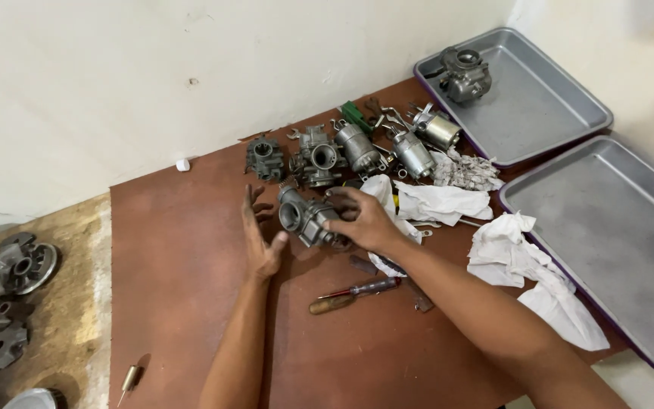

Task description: The recorder is disassembling and assembling motorcycle carburetor components on a workbench.

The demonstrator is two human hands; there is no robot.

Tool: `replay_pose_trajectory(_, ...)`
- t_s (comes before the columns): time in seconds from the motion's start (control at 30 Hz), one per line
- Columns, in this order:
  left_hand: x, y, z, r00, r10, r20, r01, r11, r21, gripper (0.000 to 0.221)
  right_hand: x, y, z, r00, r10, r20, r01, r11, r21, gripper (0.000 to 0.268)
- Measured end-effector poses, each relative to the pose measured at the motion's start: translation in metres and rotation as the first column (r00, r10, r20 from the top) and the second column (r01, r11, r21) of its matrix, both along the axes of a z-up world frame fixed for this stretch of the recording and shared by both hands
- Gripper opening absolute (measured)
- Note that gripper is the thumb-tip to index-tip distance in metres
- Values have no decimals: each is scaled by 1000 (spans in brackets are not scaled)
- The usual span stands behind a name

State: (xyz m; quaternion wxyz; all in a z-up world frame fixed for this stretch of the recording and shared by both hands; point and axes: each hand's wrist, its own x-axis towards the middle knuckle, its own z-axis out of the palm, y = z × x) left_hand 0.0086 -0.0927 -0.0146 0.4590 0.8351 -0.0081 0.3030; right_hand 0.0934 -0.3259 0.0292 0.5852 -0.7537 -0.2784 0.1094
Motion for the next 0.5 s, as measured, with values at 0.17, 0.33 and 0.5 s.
replay_pose_trajectory(0.17, 4, 7, -6, 984, -163, -66, 148, 970, -195, 114, 18, -16, -17, 847, 261, -463, -85, 926, 367, 83)
replay_pose_trajectory(0.33, 13, 28, -61, 959, -250, -133, 214, 948, -236, 113, 17, -21, -13, 748, 515, -419, -145, 743, 654, 83)
replay_pose_trajectory(0.5, 8, 8, -64, 944, -243, -223, 203, 961, -187, 119, 17, -19, -23, 720, 526, -453, -152, 756, 637, 83)
